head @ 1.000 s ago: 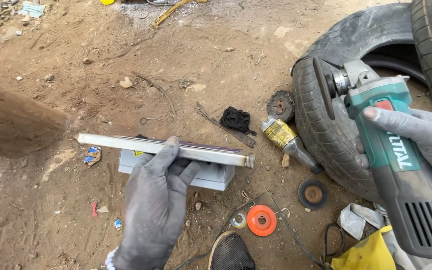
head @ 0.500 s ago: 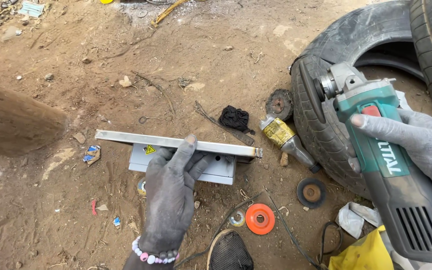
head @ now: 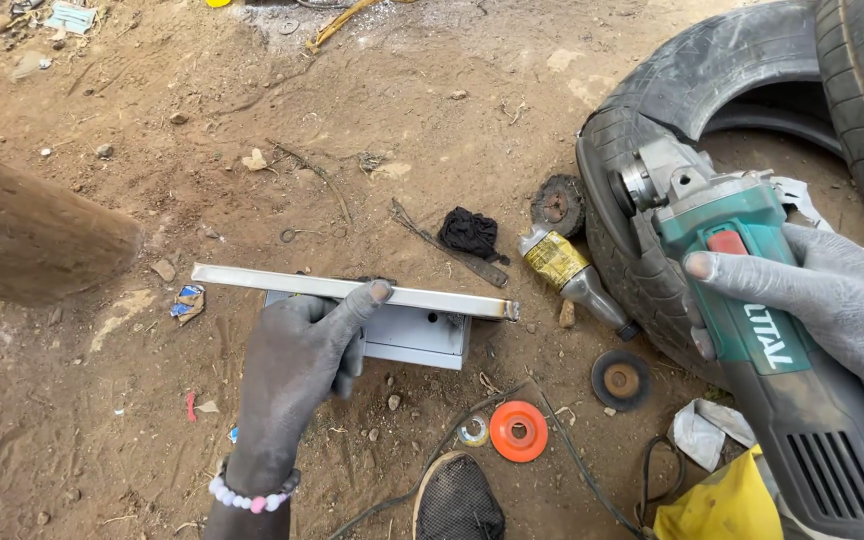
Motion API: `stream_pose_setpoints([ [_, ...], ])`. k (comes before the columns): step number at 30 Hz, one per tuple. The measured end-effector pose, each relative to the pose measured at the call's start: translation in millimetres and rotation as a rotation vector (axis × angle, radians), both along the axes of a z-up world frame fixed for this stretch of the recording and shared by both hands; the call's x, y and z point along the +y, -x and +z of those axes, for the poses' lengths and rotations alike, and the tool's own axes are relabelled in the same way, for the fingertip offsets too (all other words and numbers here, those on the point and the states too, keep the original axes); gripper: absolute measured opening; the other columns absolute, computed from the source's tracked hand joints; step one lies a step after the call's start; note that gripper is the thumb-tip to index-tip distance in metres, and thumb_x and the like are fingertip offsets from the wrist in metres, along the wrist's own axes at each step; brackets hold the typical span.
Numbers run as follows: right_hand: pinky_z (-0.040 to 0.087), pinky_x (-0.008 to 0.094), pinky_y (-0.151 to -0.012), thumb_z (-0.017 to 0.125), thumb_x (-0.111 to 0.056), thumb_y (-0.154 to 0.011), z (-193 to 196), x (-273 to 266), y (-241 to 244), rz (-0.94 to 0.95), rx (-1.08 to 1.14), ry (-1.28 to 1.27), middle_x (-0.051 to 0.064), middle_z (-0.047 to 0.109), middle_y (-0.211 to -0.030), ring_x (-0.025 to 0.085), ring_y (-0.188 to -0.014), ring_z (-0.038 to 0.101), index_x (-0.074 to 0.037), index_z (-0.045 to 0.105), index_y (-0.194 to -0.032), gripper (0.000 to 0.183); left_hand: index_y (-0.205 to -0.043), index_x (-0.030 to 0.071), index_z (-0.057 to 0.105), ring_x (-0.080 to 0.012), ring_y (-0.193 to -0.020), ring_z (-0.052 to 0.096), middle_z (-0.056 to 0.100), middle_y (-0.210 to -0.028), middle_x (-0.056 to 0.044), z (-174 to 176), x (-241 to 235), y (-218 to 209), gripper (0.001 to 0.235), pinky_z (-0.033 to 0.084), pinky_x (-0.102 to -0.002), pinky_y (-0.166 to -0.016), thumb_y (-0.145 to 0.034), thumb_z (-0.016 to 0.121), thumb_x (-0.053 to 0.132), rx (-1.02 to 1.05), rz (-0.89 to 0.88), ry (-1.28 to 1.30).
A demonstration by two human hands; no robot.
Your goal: Grinding and trimming the edges of a metal enclosure using a handheld angle grinder
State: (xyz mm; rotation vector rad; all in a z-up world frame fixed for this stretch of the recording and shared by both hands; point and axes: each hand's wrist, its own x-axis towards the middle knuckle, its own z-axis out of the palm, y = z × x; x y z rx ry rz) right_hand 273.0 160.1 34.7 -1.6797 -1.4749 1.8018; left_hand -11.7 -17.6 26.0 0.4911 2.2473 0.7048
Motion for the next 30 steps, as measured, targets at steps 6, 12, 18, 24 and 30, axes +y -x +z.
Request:
stream_pose_setpoints([
  [6, 0.053, 0.05, -0.063, 0.07, -0.013, -0.096, 5, -2, 6, -0.056, -0.07, 0.015, 0.026, 0.061, -0.077, 0.039, -0.065, 0.059, 0.009, 0.06, -0.096, 0.024, -0.096, 0.009, 0.062, -0.0295, -0.096, 0.057, 0.06, -0.101, -0.01, -52, -10, 12, 0.06, 0.048, -0.047, -0.09, -0.074, 0.095, 0.054, 1.026, -0.138, -0.385],
  [12, 0.049, 0.05, -0.059, 0.072, -0.012, -0.096, 17, -8, 18, -0.049, -0.105, -0.015, 0.03, 0.064, -0.075, 0.039, -0.061, 0.056, 0.01, 0.063, -0.096, 0.024, -0.093, 0.01, 0.076, -0.023, -0.103, 0.064, 0.075, -0.1, -0.002, -88, 3, 25, 0.026, 0.031, -0.044, -0.112, -0.105, 0.056, 0.023, 1.098, -0.334, -0.635],
  [18, 0.048, 0.039, -0.061, 0.081, -0.016, -0.085, 51, -25, 47, -0.035, -0.211, -0.11, 0.016, 0.068, -0.08, 0.029, -0.064, 0.061, -0.007, 0.073, -0.114, 0.031, -0.095, 0.02, 0.07, -0.0238, -0.098, 0.058, 0.069, -0.099, 0.002, -69, 9, 41, 0.042, 0.033, -0.041, -0.093, -0.09, 0.064, 0.061, 1.011, -0.635, -0.626],
  [24, 0.051, 0.04, -0.078, 0.076, -0.043, -0.078, 70, -38, 56, 0.221, -0.432, -0.373, 0.004, 0.075, -0.093, 0.023, -0.079, 0.067, -0.017, 0.068, -0.115, 0.046, -0.13, 0.023, 0.066, -0.0264, -0.118, 0.054, 0.064, -0.127, -0.006, -72, 8, 59, 0.093, 0.028, -0.044, -0.104, -0.064, 0.067, 0.088, 0.969, -0.849, -0.501],
  [30, 0.05, 0.054, -0.086, 0.073, -0.056, -0.077, 49, -38, 56, 0.241, -0.43, -0.637, 0.018, 0.07, -0.112, 0.041, -0.097, 0.068, -0.004, 0.055, -0.123, 0.072, -0.146, 0.013, 0.052, -0.0353, -0.117, 0.051, 0.055, -0.135, -0.017, -71, 14, 77, 0.121, 0.034, -0.054, -0.102, -0.059, 0.058, 0.097, 0.987, -1.067, -0.45],
])
